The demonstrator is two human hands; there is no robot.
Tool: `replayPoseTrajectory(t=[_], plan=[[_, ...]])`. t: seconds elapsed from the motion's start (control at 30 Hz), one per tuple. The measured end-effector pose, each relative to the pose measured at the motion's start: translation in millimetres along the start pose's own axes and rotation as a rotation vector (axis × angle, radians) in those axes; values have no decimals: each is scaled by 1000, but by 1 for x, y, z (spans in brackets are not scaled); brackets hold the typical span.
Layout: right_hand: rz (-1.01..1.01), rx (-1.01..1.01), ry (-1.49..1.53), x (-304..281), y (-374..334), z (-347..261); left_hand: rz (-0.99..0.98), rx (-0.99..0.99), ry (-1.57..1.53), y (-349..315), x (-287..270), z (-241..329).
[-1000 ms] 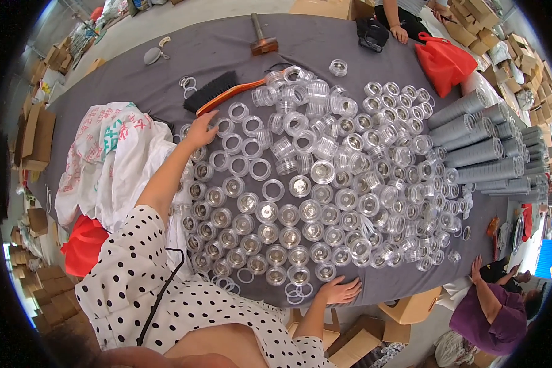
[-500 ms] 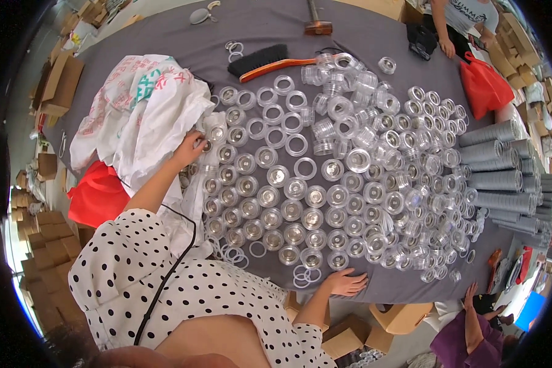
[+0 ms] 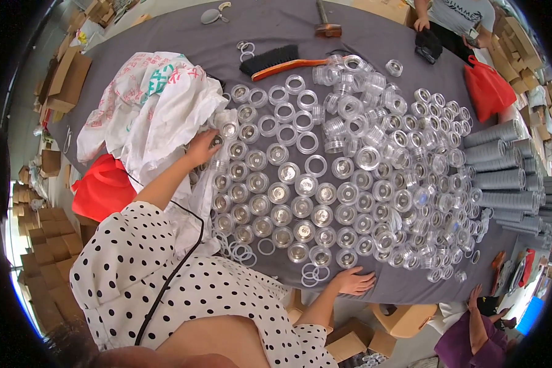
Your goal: The person sorts and assembles small clear plastic containers and plastic rings by hand at a table.
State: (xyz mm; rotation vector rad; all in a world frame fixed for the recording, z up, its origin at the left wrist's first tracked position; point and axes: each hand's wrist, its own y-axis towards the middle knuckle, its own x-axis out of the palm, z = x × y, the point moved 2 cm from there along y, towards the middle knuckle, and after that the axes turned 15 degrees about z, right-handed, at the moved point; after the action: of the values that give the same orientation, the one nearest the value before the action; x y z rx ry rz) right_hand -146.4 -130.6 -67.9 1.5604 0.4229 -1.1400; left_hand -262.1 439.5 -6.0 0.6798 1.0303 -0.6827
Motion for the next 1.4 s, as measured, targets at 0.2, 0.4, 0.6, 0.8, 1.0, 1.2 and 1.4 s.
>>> replayPoseTrajectory(t=[0.2,0.4,0.6,0.8,1.0,1.2,1.4], plan=[[-74,32,-15,-4,1,-6,-111,-16,267,1,-10,10],[-103,31,-56,-9,2,-8,-338,-238,2,15,-13,-10],[-74,8,-31,-4,-2,-8,-132,-332,-149,1,19,-70],[-37,7,-32,-1,1,-1,-39,-289,53,-5,-9,4],[-63,24,-10,-4,-1,-6,-205,-167,262,-2,-10,19],[-91,26,-45,-6,-2,-11,-273,-349,-105,15,-9,9],[-94,32,-39,-2,1,-3,-260,-472,-495,91,-4,36]])
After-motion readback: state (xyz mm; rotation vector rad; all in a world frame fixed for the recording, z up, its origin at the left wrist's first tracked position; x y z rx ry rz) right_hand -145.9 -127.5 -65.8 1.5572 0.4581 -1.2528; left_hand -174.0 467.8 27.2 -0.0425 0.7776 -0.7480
